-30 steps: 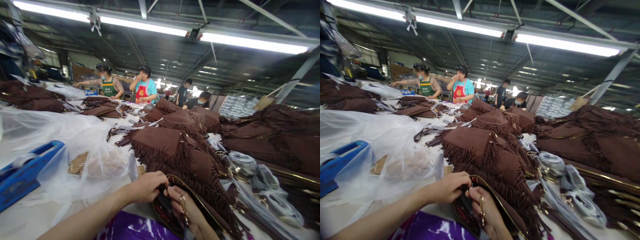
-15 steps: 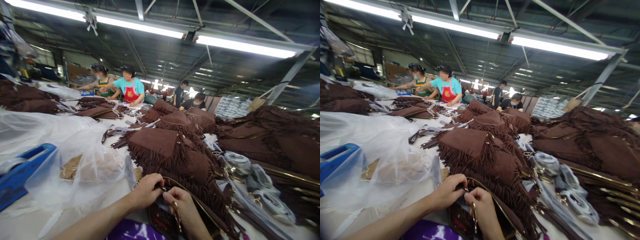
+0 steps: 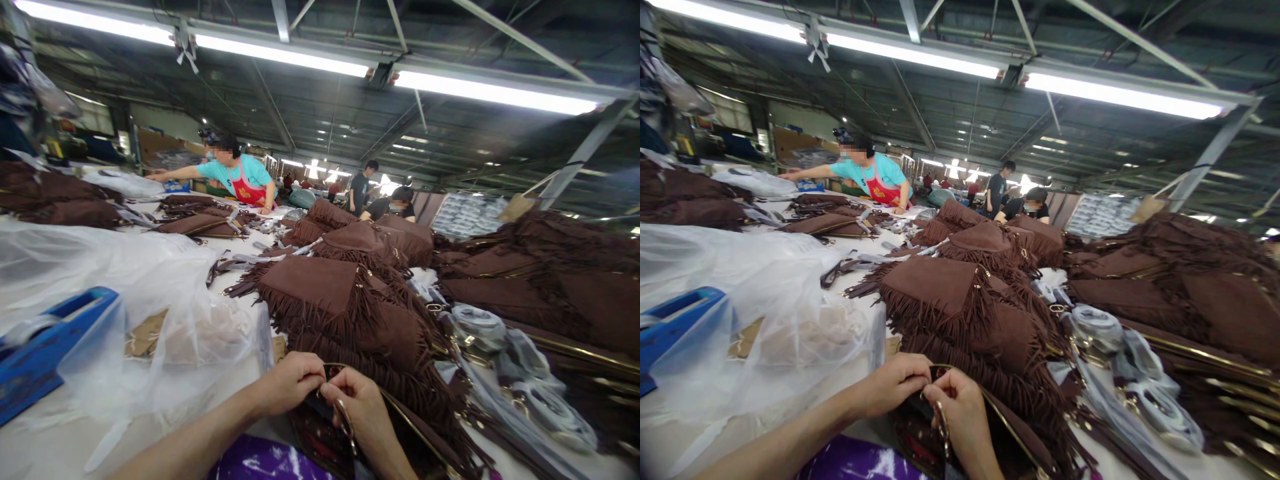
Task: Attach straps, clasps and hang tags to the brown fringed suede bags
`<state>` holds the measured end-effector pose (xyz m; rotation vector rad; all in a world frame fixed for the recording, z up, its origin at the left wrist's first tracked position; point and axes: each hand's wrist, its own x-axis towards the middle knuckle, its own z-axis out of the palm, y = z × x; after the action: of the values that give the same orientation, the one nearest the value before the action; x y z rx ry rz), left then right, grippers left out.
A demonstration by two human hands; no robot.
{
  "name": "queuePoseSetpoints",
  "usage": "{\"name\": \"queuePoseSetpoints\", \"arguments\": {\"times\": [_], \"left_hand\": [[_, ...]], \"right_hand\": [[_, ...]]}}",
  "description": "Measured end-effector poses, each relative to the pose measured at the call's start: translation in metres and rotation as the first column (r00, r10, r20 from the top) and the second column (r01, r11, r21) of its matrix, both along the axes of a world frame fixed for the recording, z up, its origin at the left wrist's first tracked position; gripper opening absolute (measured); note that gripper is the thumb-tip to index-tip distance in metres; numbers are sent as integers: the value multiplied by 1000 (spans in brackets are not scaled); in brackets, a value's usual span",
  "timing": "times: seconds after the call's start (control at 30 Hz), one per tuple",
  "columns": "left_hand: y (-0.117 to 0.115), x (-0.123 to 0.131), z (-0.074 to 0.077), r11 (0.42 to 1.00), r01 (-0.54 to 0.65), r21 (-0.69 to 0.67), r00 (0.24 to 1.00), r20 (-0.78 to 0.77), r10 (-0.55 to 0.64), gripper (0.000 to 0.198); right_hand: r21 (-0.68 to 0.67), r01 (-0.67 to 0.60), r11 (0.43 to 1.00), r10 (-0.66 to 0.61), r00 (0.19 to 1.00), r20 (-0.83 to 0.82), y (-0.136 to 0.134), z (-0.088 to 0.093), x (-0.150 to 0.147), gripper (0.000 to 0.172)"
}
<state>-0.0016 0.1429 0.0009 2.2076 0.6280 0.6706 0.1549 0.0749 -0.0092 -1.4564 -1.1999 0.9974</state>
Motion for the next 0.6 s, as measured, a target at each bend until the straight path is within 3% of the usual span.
{"name": "queuePoseSetpoints", "arguments": {"times": [0.17,0.47,0.6], "left_hand": [[-1,-7,5,984,176,28,984,23,-177,20],[4,-12,5,955,257,148,966,-59,-251,25],[7,-12,1,950,258,177,966,-71,-250,27]], "right_hand": [[12,-5,1000,5,1000,6,-5,-5,-1,28],[54,-17,998,16,999,30,-14,-21,-2,29],[175,-77,982,44,981,186,-20,-25,0,27]]}}
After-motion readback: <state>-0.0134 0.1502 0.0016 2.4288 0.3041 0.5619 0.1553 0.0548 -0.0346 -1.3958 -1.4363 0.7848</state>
